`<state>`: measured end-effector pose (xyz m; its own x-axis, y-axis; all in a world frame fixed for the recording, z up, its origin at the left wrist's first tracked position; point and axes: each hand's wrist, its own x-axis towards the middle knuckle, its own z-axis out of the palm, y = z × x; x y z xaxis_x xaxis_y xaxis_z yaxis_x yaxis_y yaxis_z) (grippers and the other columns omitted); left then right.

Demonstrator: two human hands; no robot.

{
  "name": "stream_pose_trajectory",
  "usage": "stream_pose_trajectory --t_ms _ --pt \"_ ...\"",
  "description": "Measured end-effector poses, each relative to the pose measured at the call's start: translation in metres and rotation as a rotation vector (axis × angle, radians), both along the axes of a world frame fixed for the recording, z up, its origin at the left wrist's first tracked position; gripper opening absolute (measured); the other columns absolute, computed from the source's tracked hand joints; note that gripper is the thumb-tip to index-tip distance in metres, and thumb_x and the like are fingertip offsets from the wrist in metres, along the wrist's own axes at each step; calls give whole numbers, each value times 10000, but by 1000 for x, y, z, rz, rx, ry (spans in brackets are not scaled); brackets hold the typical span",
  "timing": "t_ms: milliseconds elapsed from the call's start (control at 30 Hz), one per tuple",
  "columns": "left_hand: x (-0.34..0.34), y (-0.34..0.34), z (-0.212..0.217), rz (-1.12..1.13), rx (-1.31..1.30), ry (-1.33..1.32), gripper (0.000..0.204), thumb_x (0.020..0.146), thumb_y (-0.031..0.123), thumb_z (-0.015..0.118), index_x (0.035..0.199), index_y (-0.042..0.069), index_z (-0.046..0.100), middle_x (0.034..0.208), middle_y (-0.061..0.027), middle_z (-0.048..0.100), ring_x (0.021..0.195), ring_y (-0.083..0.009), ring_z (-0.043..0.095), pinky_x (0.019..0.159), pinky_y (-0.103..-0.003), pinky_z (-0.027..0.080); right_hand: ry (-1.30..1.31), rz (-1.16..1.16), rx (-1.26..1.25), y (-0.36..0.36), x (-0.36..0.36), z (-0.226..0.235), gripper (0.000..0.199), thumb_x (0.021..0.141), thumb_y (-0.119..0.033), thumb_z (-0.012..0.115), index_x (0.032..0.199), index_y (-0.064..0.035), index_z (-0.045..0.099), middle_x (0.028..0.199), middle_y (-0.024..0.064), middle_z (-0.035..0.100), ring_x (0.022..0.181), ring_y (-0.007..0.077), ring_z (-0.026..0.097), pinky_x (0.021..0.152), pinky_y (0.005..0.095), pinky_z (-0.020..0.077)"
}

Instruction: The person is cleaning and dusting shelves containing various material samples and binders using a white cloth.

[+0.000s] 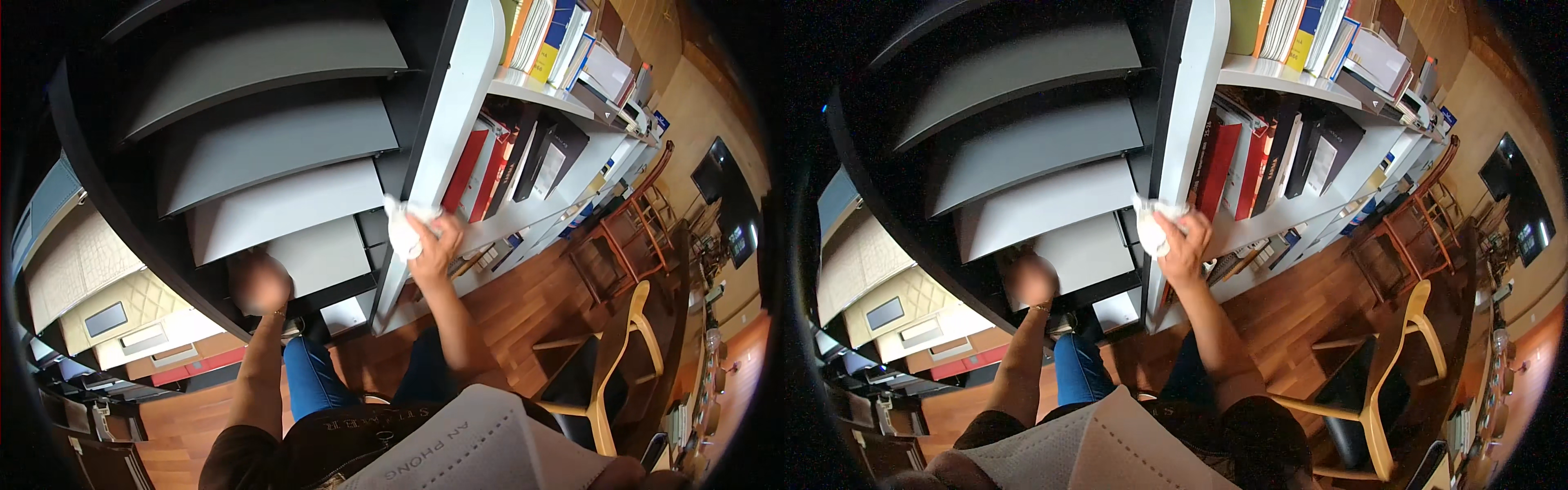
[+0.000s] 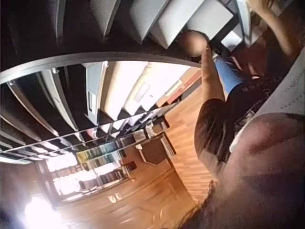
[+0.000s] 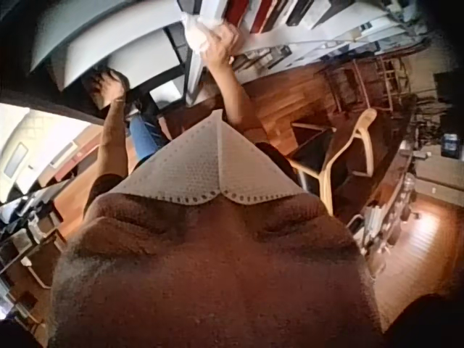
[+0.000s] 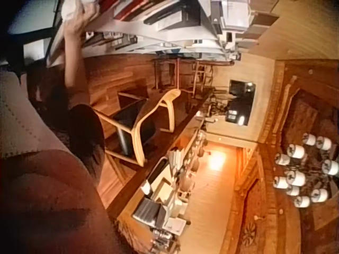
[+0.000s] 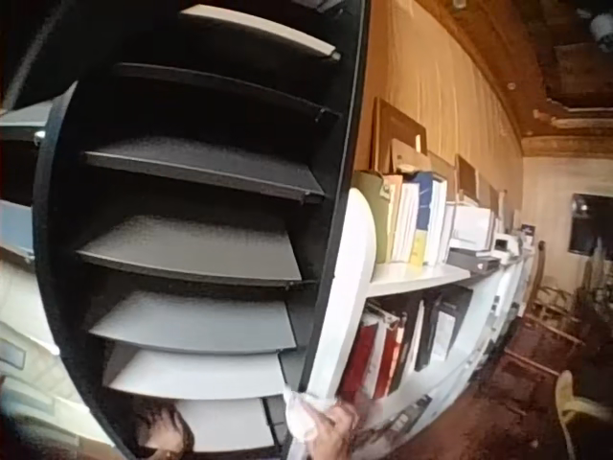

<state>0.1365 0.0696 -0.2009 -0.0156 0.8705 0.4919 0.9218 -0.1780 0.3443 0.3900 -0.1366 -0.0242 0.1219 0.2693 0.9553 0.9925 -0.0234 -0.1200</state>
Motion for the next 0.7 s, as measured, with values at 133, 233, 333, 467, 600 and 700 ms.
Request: stream_pose_trajectory --t_ms 133,233,333,467,600,700 --pt "-6 -1 2 15 -102 22 488 965 422 351 1312 100 470 1520 -131 276 1367 -403 253 1035 -694 175 -89 -96 60 9 -3 113 475 650 -139 758 1114 -210 690 1068 67 449 1111 318 406 974 449 289" --pt "-5 -3 6 34 -103 54 486 963 413 364 1317 96 467 1518 -137 278 1349 -412 283 1045 -680 179 -239 -223 143 16 -10 190 383 649 -141 753 1025 -196 710 1089 61 475 1121 307 406 972 458 267" --pt "-4 -4 2 2 -146 80 483 963 405 371 1321 93 462 1515 -146 276 1336 -428 297 1055 -658 192 -342 -278 148 21 -3 244 365 650 -140 746 1009 -194 703 1064 50 514 1116 285 421 943 461 277" --pt "-6 -9 7 -34 -100 -19 493 961 407 375 1340 98 437 1511 -156 271 1326 -445 300 1058 -643 202 -435 -288 237 20 -11 309 301 655 -60 668 948 -129 675 971 65 558 980 293 503 883 402 354" --pt "-7 -9 11 -38 -113 1 502 957 415 381 1351 107 423 1511 -165 265 1327 -446 298 1057 -644 202 -488 -261 219 24 -1 321 324 627 -69 683 944 -132 667 979 54 573 987 287 514 912 413 333" --pt "-8 -7 11 -5 -175 87 505 955 418 383 1350 107 425 1510 -171 262 1329 -444 297 1061 -642 197 -548 -283 143 28 1 289 316 637 -124 706 950 -169 693 1020 17 600 1091 264 496 927 447 289"
